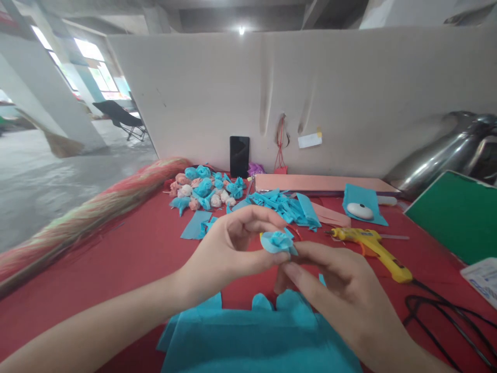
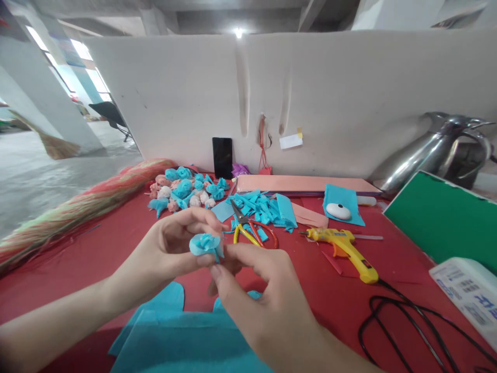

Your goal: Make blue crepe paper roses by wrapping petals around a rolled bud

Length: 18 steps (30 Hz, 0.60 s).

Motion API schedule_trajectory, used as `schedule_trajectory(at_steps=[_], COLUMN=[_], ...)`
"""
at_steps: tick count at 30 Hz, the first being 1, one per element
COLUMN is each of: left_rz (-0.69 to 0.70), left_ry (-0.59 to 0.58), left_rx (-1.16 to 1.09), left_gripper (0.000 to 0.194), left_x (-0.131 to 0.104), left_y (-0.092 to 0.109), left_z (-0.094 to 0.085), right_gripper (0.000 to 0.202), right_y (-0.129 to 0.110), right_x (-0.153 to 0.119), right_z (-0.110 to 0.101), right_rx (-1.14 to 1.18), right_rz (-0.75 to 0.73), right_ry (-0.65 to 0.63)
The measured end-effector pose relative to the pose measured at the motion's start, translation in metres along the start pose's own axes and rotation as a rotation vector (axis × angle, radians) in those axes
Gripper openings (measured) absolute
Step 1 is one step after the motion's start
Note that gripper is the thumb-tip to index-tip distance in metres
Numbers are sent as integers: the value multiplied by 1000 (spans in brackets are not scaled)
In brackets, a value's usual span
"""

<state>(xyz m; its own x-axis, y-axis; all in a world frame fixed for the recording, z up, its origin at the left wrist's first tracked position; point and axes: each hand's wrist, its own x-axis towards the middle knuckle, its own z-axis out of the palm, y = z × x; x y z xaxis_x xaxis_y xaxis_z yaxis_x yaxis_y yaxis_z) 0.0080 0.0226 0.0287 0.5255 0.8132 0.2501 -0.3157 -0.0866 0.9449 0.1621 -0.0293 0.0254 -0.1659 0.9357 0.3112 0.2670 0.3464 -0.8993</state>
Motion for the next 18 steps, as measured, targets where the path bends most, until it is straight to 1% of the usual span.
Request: schedule_trajectory(at_steps=[4,7,9,12,15,16,18], left_rz=[21,22,31,63,89,92,101], left_ry=[4,-24,-63,-125,-153,-151,-144], left_rx=[50,41,16,4,21,31,53], left_gripper=[21,22,23,26,26,26,27], left_x=[-1,-2,-2,-2,-2,-2,-2], left_y=[0,0,0,-1,-2,-2,-3], left_z=[-1,-2,-3,-4,-5,-5,-5], right_gripper=[24,26,26,27,28,27,21], right_y=[-1,0,0,-1,-2,-2,-2], right_x=[1,-1,-3,-6,-6,-5,-4], right_z=[-2,-3,-3,-3,-3,-3,-2], right_rx=[-154,-268,-265,-184,-177,-197,-254], right_rz=[-130,-198,-204,-163,-133,-141,-200], right_ry=[9,34,33,-15,-57,-37,45])
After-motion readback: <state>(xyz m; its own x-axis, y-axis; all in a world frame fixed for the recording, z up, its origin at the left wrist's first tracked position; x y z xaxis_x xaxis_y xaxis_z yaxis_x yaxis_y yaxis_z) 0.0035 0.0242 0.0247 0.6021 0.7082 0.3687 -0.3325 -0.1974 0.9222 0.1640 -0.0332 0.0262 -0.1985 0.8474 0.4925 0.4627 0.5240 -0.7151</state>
